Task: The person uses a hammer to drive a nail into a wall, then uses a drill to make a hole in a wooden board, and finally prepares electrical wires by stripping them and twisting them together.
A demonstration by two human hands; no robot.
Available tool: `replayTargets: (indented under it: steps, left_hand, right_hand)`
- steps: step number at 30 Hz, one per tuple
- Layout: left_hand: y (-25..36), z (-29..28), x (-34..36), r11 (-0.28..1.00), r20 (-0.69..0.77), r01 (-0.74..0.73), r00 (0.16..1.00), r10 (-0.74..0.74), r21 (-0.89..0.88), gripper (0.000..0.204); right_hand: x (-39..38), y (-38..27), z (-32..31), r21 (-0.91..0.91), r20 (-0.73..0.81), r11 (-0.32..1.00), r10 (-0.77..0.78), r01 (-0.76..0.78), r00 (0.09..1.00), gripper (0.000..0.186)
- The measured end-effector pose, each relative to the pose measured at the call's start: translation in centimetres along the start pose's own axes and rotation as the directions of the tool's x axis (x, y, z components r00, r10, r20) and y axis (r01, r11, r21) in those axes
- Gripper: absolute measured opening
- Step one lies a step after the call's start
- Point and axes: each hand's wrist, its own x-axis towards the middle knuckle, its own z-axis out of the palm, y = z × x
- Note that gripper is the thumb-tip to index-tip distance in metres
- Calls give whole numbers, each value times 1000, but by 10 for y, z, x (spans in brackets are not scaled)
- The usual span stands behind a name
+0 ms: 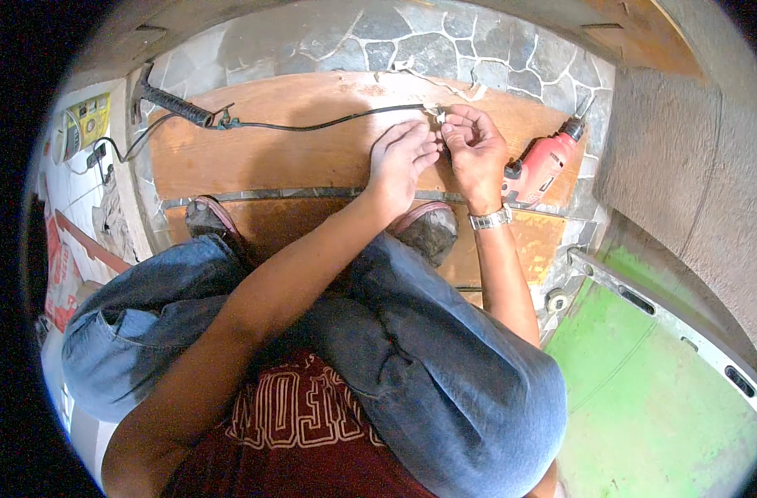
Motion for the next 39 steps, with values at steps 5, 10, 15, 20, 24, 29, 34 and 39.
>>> replayTargets:
  steps: [5,10,15,20,24,29,34,39]
  left_hand:
    - [9,6,6,982,26,-53,998,49,181,30]
    - [11,0,20,973,107,8,994,-34,229,24]
    - [10,1,26,953,129,94,982,-136,288,20]
    - [10,3,24,976,161,115,976,-145,184,23]
    - [23,2,23,977,184,211,959,-214,38,31]
    - [26,5,26,976,278,116,946,-165,185,39]
    - [24,3,25,988,339,38,937,-86,147,52]
    - [25,0,27,984,359,85,923,-138,159,52]
  right_hand:
    - [-4,-4,6,-88,12,993,-83,83,997,27]
    - [-5,1,7,-143,-14,986,-90,87,996,31]
    - [-8,3,2,-98,-30,993,-74,71,997,34]
    - [-6,-4,3,-92,-35,995,-34,30,999,33]
    - [-7,-11,2,-163,-7,986,-35,33,999,30]
    - [7,-18,-4,286,80,896,330,-339,940,30]
    - [25,-11,-17,340,279,849,321,-405,905,27]
    - [23,2,-15,451,216,791,353,-413,911,20]
